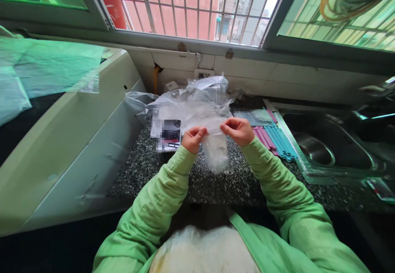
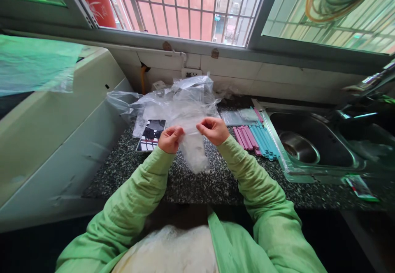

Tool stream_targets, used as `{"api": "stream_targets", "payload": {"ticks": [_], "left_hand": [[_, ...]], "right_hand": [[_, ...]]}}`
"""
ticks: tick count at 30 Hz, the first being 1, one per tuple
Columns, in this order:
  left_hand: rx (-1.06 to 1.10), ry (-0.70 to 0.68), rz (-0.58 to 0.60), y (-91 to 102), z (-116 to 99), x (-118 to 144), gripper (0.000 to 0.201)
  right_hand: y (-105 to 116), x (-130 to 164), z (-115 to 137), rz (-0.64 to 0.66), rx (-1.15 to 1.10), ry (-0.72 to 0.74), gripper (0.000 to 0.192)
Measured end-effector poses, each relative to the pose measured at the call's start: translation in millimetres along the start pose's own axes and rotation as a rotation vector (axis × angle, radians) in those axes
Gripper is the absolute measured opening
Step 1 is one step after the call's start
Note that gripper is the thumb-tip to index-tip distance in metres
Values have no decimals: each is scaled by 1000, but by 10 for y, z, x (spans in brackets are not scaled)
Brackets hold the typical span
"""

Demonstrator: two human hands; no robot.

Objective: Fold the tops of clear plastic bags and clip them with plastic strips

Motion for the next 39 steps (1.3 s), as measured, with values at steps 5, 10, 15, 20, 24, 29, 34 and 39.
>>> {"api": "stream_targets", "payload": {"ticks": [5,10,15,20,24,29,34,39], "left_hand": [[20,138,9,-40,-75,32,49],[-99,189,62,-30,-36,20,49],[-184,201,149,-53,-21,32,50],[-232,197,191,-80,-59,60,52],[-262,200,226,-68,-55,61,50],[-270,196,231,-31,0,25,49],[-289,195,209,-5,45,-14,52],[-338,175,244,-76,-31,35,50]], "right_hand": [[3,-17,-5,77,-64,-36,41],[0,-31,-27,174,-79,-98,47],[-19,-26,-93,189,-62,-177,46],[-17,-30,-83,200,-69,-154,41],[-9,-40,-97,215,-53,-135,39],[-14,-48,-128,190,21,-93,35],[-19,-45,-125,167,39,-68,33],[24,-56,-134,96,27,-67,35]]}}
Point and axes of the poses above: each hand's wrist, its own x-axis away from the middle knuckle, its own y-axis out of the back of the hand, z = x × y, the point moved 1 cm from there along -x, towards the middle knuckle, and after that the axes turned 11 degrees about y, right-handed, at the moved point
